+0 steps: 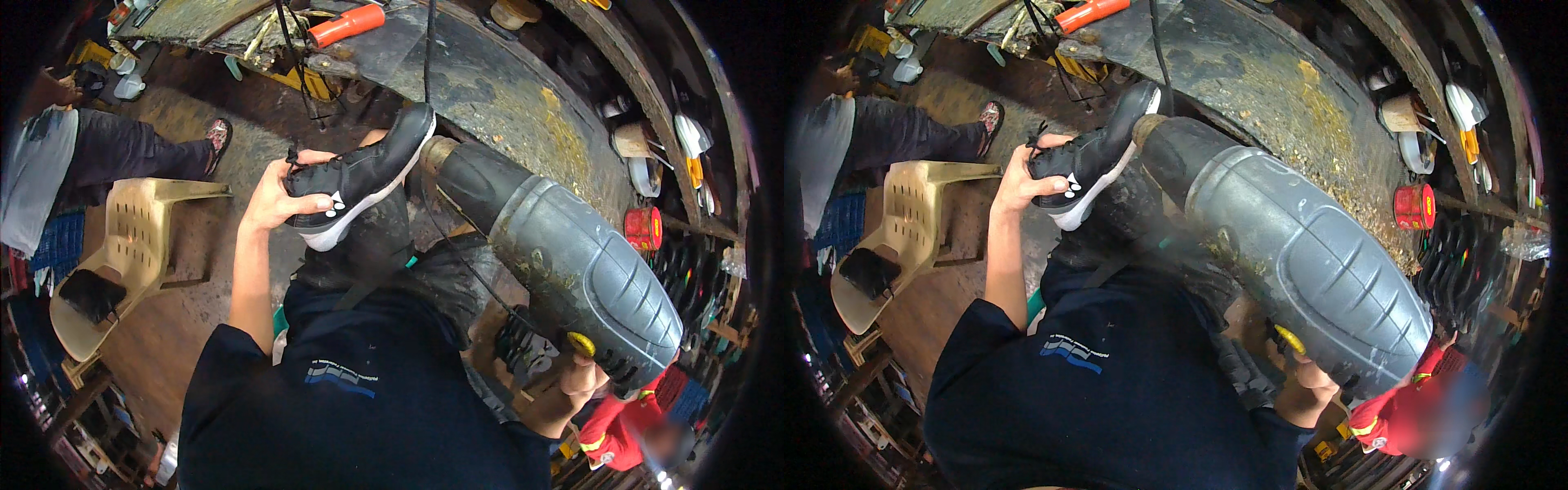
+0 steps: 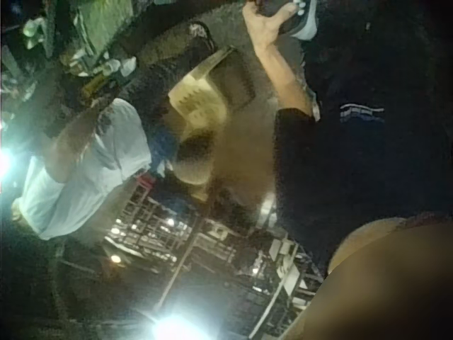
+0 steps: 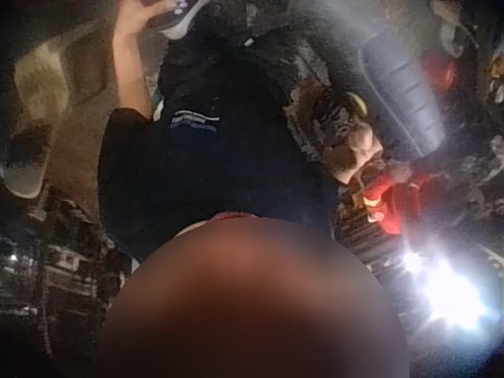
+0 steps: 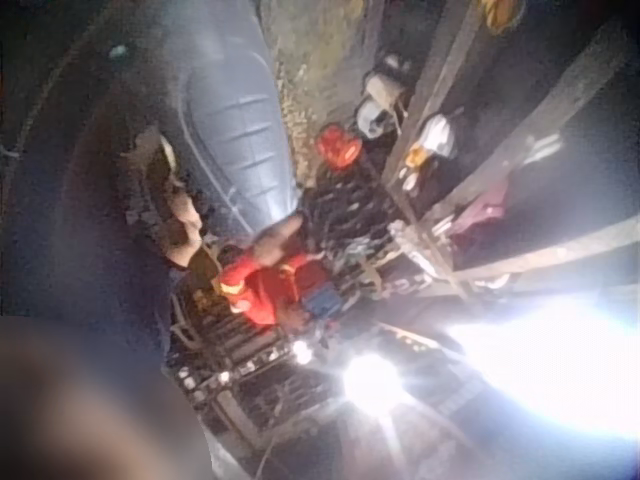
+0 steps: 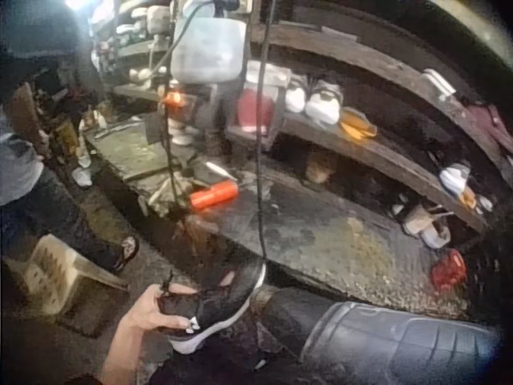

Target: The person walks to a workbench, handles a small container, then uses a heat gun on the sole of a black and white athletic shoe. They rotate the shoe and inspect the sole and upper by hand after heating.

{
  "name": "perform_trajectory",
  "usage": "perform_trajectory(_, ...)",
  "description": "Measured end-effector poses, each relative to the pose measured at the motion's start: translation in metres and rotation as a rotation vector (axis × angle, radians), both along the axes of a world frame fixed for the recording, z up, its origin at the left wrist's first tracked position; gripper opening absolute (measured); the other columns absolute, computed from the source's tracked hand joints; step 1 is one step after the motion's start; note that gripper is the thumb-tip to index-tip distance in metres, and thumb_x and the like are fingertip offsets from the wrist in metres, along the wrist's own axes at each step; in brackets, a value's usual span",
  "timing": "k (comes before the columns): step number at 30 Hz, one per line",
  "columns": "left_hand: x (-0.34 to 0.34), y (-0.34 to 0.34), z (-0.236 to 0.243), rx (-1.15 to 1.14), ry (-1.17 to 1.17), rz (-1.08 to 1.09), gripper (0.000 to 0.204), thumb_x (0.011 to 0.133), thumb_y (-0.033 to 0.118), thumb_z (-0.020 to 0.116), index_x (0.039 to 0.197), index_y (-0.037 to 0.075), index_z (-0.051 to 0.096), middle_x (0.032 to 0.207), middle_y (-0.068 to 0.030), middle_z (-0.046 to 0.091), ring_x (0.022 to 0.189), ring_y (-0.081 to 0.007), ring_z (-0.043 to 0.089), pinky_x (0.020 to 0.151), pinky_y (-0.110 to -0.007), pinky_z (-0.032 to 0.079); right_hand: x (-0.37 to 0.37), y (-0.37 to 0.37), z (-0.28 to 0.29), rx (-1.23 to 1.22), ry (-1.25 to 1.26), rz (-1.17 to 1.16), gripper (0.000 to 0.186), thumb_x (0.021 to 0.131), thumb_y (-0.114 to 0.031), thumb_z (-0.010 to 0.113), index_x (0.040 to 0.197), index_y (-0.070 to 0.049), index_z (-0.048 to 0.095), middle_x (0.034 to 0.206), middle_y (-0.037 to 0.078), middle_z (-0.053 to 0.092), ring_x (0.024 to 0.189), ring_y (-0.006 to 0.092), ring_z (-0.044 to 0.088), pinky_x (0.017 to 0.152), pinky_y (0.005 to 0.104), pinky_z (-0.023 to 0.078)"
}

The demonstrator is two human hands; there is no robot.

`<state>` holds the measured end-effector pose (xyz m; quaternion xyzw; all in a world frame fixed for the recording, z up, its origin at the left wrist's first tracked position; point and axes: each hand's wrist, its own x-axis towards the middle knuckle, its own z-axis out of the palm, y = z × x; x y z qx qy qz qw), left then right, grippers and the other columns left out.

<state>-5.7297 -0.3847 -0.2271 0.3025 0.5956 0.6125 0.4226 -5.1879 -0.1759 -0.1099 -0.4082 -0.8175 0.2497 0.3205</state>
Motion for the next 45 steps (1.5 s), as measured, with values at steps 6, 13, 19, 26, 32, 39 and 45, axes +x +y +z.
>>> perform_trajectory(6,-0.017,0.002,-0.003,-0.004,0.220,-0.031,0.068,0.060,0.015,0.097,0.122,-0.001,0.075,0.116,-0.0098,0.077,0.105,-0.0191,0.070,0.101,-0.034,0.051,0.001,0.001,0.001,0.119,-0.064,0.051,0.074,0.105,-0.048,0.061,0.154,0.002,0.041,0.146,0.018,0.057,0.125,0.0336,0.061,0.103,0.0510,0.054)
perform_trajectory(13,-0.043,0.008,-0.018,0.199,0.355,-0.186,0.070,0.053,0.025,0.099,0.114,-0.002,0.077,0.112,-0.0145,0.078,0.106,-0.0296,0.070,0.097,-0.042,0.052,-0.023,0.003,0.022,-0.218,0.060,0.061,0.078,0.102,-0.047,0.065,0.155,0.003,0.039,0.145,0.020,0.056,0.125,0.0358,0.060,0.101,0.0503,0.054)
perform_trajectory(19,-0.068,0.015,-0.039,0.481,0.338,-0.351,0.076,0.052,0.042,0.104,0.114,0.007,0.076,0.112,-0.0162,0.077,0.105,-0.0333,0.070,0.092,-0.047,0.053,-0.039,0.002,0.033,-0.445,0.347,0.162,0.080,0.100,-0.048,0.067,0.154,0.005,0.040,0.142,0.019,0.058,0.125,0.0367,0.061,0.104,0.0497,0.051)
perform_trajectory(26,-0.076,0.012,-0.072,0.523,0.121,-0.441,0.079,0.048,0.040,0.105,0.113,0.006,0.077,0.117,-0.0140,0.076,0.103,-0.0326,0.069,0.093,-0.045,0.052,-0.039,0.000,0.032,-0.473,0.196,0.054,0.087,0.094,-0.047,0.078,0.155,0.003,0.043,0.149,0.016,0.057,0.132,0.0308,0.058,0.113,0.0456,0.045)
perform_trajectory(32,-0.062,-0.035,-0.140,0.294,-0.476,-0.061,0.109,0.053,0.019,0.103,0.149,0.003,0.052,0.137,-0.0121,0.066,0.128,-0.0290,0.064,0.109,-0.040,0.050,-0.035,0.004,0.025,-0.401,0.145,0.043,0.086,0.093,-0.044,0.079,0.155,0.002,0.043,0.147,0.015,0.058,0.130,0.0313,0.060,0.110,0.0461,0.048)
perform_trajectory(39,-0.006,-0.017,-0.118,0.034,-0.893,0.013,0.092,0.084,0.057,0.080,0.151,0.001,0.049,0.133,-0.0149,0.067,0.118,-0.0272,0.068,0.102,-0.041,0.056,-0.025,0.003,0.007,-0.335,0.044,0.018,0.085,0.091,-0.042,0.081,0.155,0.001,0.044,0.145,0.015,0.059,0.128,0.0320,0.061,0.108,0.0466,0.050)
perform_trajectory(45,0.025,0.016,-0.062,0.025,-0.942,0.007,0.092,0.084,0.057,0.080,0.151,0.001,0.049,0.133,-0.0148,0.068,0.117,-0.0269,0.068,0.102,-0.041,0.056,-0.016,0.000,-0.001,-0.298,-0.012,0.004,0.085,0.090,-0.039,0.083,0.155,0.000,0.044,0.144,0.015,0.060,0.126,0.0325,0.062,0.105,0.0471,0.052)
